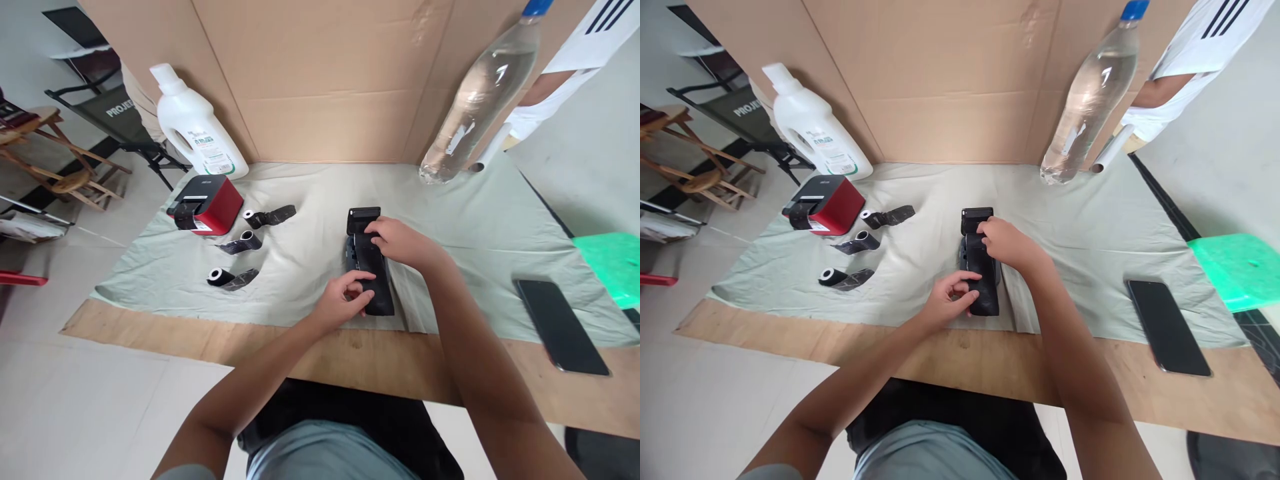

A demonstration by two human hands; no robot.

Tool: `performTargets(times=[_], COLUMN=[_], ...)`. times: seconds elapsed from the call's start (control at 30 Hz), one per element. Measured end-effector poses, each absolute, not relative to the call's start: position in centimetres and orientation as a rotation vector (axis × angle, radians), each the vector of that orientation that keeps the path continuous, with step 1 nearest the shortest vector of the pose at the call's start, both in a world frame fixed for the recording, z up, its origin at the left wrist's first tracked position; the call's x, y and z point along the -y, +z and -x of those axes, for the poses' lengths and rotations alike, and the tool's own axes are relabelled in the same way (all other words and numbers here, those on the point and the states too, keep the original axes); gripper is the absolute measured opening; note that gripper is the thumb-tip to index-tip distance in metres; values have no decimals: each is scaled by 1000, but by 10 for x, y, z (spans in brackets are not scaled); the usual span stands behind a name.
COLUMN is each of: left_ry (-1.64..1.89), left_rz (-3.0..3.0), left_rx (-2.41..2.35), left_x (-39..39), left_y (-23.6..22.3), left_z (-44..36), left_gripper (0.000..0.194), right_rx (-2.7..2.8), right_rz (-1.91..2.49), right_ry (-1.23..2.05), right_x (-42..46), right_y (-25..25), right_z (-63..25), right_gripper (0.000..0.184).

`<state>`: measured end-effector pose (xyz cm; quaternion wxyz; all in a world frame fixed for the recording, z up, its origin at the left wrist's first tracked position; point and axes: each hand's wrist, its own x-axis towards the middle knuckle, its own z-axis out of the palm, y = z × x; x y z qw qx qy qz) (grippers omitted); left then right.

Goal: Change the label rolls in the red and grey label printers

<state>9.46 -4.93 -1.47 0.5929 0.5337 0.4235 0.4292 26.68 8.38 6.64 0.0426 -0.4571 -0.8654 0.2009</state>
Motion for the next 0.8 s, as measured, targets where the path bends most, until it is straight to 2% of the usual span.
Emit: performTargets(times=[0.43, 0.63, 0.8], left_ry=[963, 896, 666], left_rz=[-1176, -1198, -1305], left_rx=[-989, -1014, -1016], left_x=[44, 43, 42], left_y=[-21, -19, -16], left_z=[-97, -94, -90], left_gripper=[36, 29, 16], right_rx=[2750, 2504, 2215], right_rz=[1552, 1612, 1412], right_ry=[159, 230, 95], right_x=[-77, -78, -92], right_y=[42, 51, 46], right_z=[-243, -250, -255], right_gripper=[34, 13, 36])
